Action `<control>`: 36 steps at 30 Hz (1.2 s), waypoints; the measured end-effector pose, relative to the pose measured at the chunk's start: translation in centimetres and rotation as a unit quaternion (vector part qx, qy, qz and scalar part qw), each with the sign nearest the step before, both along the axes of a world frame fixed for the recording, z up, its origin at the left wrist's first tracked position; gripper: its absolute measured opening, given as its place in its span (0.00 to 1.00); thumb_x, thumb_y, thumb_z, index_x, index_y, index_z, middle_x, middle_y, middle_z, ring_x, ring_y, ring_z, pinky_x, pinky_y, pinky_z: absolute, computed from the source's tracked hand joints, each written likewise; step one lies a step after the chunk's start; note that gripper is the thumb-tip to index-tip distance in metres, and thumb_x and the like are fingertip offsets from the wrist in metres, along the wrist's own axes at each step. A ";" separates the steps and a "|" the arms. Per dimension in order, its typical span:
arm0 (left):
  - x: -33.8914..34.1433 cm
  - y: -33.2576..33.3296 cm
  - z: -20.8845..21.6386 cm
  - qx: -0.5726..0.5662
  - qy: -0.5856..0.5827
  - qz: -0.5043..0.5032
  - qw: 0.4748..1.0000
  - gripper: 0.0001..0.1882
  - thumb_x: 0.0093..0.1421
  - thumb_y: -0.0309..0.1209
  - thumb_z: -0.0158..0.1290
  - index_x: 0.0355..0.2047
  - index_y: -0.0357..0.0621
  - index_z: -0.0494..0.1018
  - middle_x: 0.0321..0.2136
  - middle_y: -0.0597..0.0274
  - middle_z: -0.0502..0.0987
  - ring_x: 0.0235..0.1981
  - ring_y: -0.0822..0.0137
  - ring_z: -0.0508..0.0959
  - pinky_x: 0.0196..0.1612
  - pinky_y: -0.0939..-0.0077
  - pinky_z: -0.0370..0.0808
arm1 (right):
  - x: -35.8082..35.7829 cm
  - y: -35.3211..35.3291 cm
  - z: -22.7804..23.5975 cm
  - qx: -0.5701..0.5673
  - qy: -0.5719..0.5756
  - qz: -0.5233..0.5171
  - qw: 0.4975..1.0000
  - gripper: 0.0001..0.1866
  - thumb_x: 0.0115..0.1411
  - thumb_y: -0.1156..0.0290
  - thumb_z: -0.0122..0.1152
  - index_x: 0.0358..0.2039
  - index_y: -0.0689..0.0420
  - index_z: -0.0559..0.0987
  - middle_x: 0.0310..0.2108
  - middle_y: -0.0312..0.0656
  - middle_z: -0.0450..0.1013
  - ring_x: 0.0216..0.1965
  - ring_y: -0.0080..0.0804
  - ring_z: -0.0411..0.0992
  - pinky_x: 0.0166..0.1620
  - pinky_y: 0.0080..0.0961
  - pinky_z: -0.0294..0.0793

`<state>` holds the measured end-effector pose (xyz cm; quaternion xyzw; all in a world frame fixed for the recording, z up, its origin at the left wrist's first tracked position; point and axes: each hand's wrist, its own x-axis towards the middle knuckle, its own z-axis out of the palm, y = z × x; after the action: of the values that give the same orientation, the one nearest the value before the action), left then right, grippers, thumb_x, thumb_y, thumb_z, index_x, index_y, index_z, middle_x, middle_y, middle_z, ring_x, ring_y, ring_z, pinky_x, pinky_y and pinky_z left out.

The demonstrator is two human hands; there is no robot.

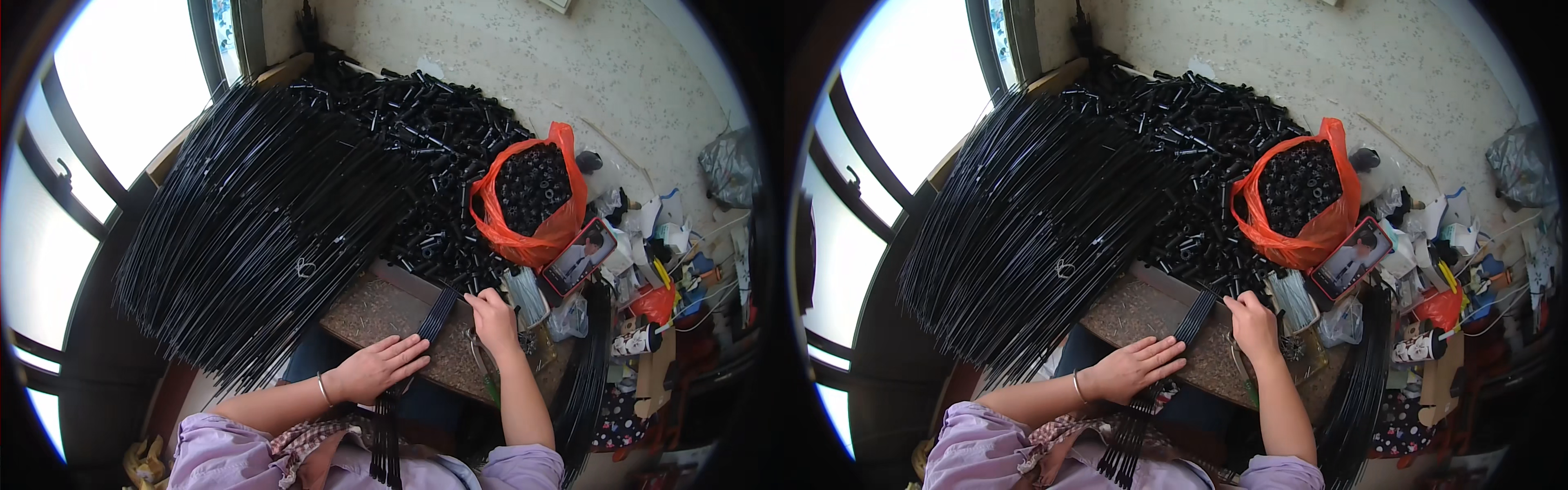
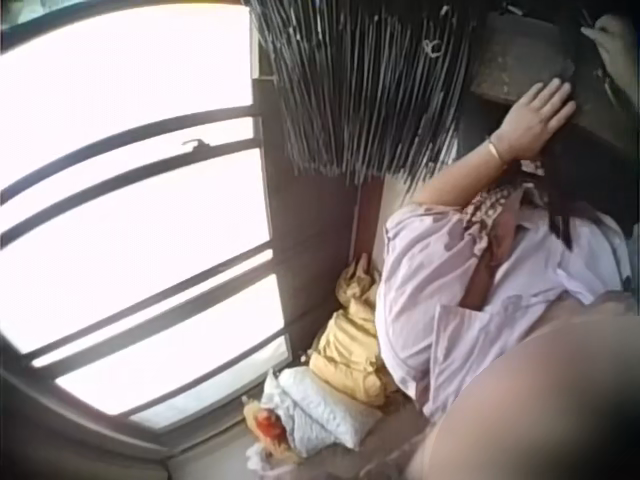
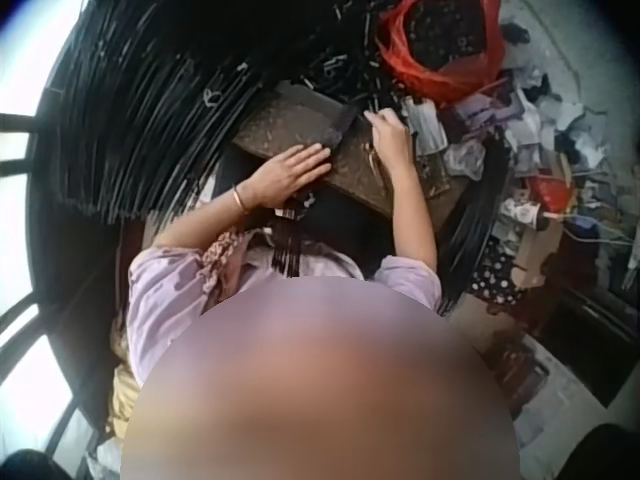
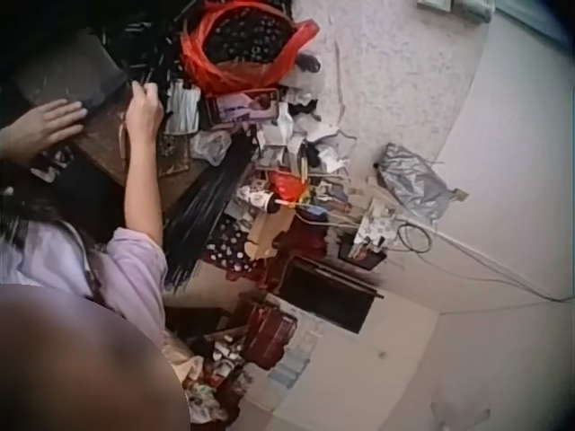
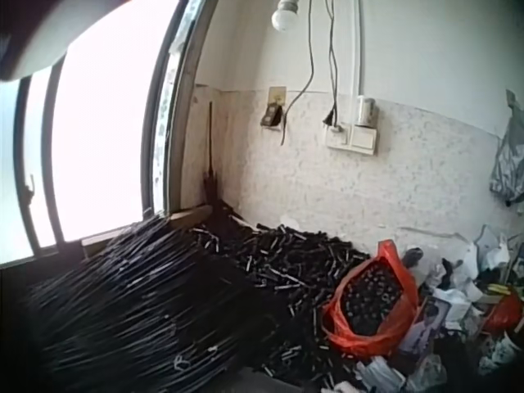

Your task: Assembling bundles of black synthetic hair extensions using a metal guide and crimping tool.

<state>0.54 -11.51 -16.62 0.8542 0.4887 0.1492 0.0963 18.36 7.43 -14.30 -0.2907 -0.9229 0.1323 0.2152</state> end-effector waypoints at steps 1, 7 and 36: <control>0.1 0.0 0.1 -0.006 -0.002 0.005 1.000 0.40 0.45 0.33 0.49 0.60 0.42 0.50 0.61 0.49 0.48 0.63 0.57 0.50 0.61 0.64 0.50 | 0.4 0.1 0.0 -0.001 0.000 0.002 1.000 0.12 0.48 0.81 0.55 0.35 0.58 0.77 0.27 0.43 0.68 0.26 0.41 0.70 0.30 0.30 0.70; 0.0 0.0 0.8 -0.017 0.004 0.008 1.000 0.35 0.49 0.31 0.46 0.60 0.43 0.51 0.61 0.50 0.48 0.62 0.57 0.51 0.61 0.64 0.51 | 2.0 0.5 -0.1 -0.048 0.013 0.014 0.999 0.11 0.48 0.81 0.55 0.33 0.59 0.78 0.25 0.42 0.68 0.26 0.39 0.70 0.30 0.28 0.69; 0.0 0.2 0.5 -0.018 -0.010 0.013 1.000 0.39 0.46 0.31 0.50 0.60 0.40 0.50 0.61 0.50 0.48 0.63 0.57 0.50 0.61 0.65 0.50 | 0.7 1.7 0.0 0.011 -0.004 0.038 0.999 0.10 0.49 0.80 0.55 0.33 0.54 0.78 0.27 0.40 0.69 0.27 0.40 0.71 0.30 0.32 0.70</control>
<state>0.53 -11.27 -16.15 0.8443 0.5014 0.1503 0.1144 19.10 9.11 -14.35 -0.2535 -0.9355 0.1287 0.2099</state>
